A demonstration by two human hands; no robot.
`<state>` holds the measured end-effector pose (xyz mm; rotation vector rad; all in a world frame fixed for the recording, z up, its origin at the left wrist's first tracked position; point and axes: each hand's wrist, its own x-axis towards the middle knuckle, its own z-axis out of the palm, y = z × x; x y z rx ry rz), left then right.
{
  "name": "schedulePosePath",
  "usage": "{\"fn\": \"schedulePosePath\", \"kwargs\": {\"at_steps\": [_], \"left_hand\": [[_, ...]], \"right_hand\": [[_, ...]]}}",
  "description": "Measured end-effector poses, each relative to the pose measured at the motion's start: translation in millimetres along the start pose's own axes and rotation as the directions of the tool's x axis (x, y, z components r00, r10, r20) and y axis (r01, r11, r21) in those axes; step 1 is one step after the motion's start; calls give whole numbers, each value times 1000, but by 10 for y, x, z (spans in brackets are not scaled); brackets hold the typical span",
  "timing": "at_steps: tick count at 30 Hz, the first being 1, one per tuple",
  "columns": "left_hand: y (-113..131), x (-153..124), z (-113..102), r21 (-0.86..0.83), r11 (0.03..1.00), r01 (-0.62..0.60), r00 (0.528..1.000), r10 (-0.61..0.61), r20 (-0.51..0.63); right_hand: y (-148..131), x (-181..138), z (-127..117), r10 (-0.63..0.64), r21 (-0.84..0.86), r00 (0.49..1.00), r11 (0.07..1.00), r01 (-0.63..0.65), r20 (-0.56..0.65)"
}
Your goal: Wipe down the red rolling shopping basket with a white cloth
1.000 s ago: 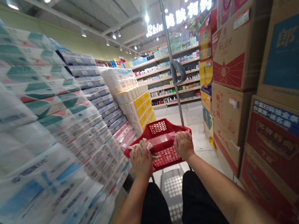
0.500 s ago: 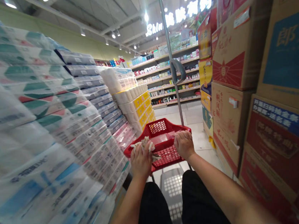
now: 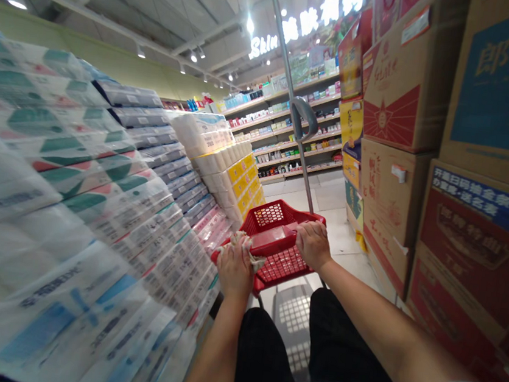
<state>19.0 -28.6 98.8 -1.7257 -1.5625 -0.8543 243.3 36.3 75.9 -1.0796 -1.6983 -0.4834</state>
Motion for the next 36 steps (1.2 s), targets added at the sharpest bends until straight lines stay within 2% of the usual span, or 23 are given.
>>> {"fn": "schedulePosePath", "kwargs": {"at_steps": [5, 10, 15, 20, 25, 31, 36], "left_hand": [[52, -7, -16, -30, 989, -144, 988, 146, 59], [47, 50, -13, -21, 1000, -18, 1000, 19, 24], [76, 32, -38, -36, 989, -146, 986, 148, 75], [28, 51, -3, -17, 999, -46, 998, 47, 38], [75, 16, 12, -18, 987, -163, 985, 164, 60], [128, 50, -30, 6, 998, -66, 994, 66, 82], [153, 31, -45, -1, 988, -157, 984, 156, 86]], "right_hand": [[4, 3, -12, -17, 11, 1000, 1000, 17, -2], [13, -6, -5, -7, 7, 1000, 1000, 7, 12], [22, -1, 2, -11, -11, 1000, 1000, 11, 3], [22, -9, 7, 1, -2, 1000, 1000, -1, 17], [23, -7, 0, -3, 1, 1000, 1000, 3, 10], [25, -2, 1, -6, 8, 1000, 1000, 6, 11], [24, 1, -14, -15, 2, 1000, 1000, 15, 12]]}}
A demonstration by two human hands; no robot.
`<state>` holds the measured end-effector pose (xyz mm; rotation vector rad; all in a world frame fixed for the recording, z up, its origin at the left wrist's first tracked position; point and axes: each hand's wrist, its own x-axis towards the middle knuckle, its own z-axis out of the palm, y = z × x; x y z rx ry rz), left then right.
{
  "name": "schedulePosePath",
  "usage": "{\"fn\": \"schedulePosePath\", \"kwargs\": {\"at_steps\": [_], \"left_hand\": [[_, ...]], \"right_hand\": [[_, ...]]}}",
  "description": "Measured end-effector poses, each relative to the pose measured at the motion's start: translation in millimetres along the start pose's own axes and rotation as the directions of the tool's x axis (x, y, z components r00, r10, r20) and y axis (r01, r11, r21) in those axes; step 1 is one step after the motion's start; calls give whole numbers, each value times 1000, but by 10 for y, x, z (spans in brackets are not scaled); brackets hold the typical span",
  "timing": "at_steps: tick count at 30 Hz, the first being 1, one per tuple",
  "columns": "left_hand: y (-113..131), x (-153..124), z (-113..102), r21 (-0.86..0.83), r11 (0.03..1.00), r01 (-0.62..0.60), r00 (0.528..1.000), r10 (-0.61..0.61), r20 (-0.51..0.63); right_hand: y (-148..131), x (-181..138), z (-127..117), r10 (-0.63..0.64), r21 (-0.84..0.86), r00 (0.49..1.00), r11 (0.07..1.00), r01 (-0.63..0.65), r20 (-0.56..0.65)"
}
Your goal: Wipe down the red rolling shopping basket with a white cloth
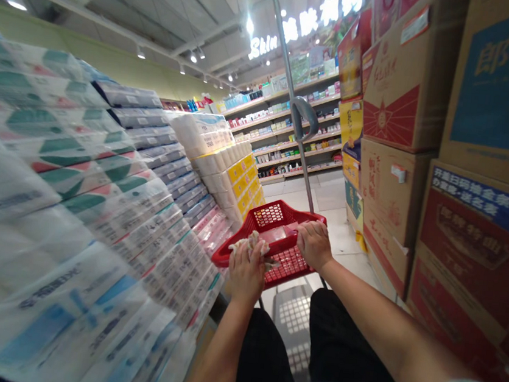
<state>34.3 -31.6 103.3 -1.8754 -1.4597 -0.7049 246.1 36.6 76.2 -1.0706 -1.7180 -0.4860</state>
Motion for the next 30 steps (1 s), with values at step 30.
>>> {"fn": "schedulePosePath", "kwargs": {"at_steps": [30], "left_hand": [[50, 82, -7, -42, 999, -9, 1000, 10, 18]], "right_hand": [[-31, -2, -27, 9, 10, 1000, 1000, -10, 12]]}}
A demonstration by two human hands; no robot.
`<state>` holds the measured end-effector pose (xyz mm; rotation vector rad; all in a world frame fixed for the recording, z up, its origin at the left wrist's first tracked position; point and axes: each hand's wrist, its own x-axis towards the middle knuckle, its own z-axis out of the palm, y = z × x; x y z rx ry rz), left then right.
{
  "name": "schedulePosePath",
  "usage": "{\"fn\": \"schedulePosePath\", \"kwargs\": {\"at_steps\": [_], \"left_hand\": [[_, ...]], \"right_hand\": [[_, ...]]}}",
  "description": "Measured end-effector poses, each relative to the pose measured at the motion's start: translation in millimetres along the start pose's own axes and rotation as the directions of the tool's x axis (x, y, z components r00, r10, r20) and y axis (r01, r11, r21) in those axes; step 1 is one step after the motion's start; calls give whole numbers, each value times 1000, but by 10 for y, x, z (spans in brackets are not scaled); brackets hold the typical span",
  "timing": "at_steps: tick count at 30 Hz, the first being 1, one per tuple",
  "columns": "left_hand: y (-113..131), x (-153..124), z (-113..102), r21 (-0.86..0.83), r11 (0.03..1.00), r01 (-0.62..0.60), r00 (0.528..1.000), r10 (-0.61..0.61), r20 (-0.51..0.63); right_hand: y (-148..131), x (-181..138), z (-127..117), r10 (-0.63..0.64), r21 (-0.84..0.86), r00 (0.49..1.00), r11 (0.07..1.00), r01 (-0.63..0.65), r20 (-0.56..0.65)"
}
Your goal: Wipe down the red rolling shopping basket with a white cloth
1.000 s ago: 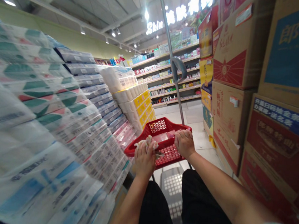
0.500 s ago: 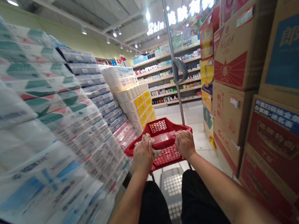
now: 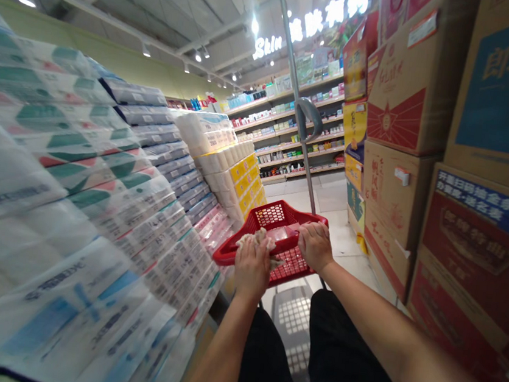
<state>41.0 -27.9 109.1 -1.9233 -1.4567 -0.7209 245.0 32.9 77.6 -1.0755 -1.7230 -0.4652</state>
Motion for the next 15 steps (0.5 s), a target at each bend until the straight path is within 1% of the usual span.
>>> {"fn": "schedulePosePath", "kwargs": {"at_steps": [2, 5, 7, 9, 12, 13, 15], "left_hand": [[12, -6, 1, 0, 1000, -21, 1000, 21, 3], [18, 16, -4, -30, 998, 60, 998, -59, 9], [33, 21, 1, -19, 994, 103, 995, -103, 7], [58, 2, 12, 16, 996, 84, 996, -84, 4], [74, -20, 13, 29, 1000, 4, 1000, -4, 5], [70, -12, 6, 17, 1000, 3, 1000, -3, 8], [54, 27, -13, -17, 998, 53, 998, -53, 18]], "right_hand": [[4, 0, 1, -10, -1, 1000, 1000, 10, 5], [7, -1, 4, -11, -7, 1000, 1000, 11, 2], [3, 0, 7, -1, -9, 1000, 1000, 1, -9], [-1, 1, 8, 5, -7, 1000, 1000, -5, -19], [3, 3, 5, -5, -8, 1000, 1000, 5, -23], [6, 2, 4, -10, -10, 1000, 1000, 10, -21], [9, 0, 6, -13, -11, 1000, 1000, 13, -17]]}}
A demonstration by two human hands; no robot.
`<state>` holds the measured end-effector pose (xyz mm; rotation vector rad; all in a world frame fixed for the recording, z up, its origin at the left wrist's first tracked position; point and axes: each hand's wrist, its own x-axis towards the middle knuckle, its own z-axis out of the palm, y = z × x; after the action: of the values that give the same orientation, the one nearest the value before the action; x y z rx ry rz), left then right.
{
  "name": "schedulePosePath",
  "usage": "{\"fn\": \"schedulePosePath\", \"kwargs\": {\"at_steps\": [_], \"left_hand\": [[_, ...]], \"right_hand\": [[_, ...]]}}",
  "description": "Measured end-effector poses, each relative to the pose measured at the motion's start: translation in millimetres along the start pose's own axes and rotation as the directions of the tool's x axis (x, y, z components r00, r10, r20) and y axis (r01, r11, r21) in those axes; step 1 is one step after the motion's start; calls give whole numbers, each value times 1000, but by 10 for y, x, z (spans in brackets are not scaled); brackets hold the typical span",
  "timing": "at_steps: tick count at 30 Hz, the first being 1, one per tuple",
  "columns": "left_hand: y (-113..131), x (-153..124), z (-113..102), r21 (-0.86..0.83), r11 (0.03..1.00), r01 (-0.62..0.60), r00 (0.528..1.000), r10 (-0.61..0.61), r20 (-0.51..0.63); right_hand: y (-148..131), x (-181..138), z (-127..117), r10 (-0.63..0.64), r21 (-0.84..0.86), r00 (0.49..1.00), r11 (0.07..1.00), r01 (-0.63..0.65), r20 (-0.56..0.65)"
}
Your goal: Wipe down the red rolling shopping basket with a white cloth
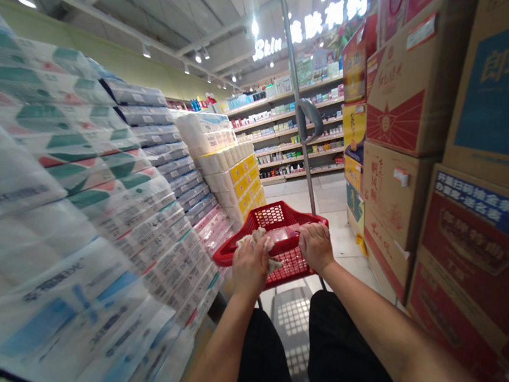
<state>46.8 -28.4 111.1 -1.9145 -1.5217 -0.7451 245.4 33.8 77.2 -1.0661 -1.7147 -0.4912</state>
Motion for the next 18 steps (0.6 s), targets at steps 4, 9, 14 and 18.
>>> {"fn": "schedulePosePath", "kwargs": {"at_steps": [4, 9, 14, 18], "left_hand": [[6, 45, -4, -10, 997, 71, 997, -71, 5], [21, -3, 15, 37, 999, -13, 999, 14, -29], [-6, 53, -2, 1, 998, 56, 998, -56, 13], [6, -9, 43, 70, 997, -32, 999, 34, -32]], "right_hand": [[-11, -5, 7, 15, 6, 1000, 1000, -15, 0], [-10, -2, -2, 9, 14, 1000, 1000, -9, 11], [-2, -5, 5, 10, -2, 1000, 1000, -10, 6], [-3, -3, 8, 5, -10, 1000, 1000, -5, -2]]}}
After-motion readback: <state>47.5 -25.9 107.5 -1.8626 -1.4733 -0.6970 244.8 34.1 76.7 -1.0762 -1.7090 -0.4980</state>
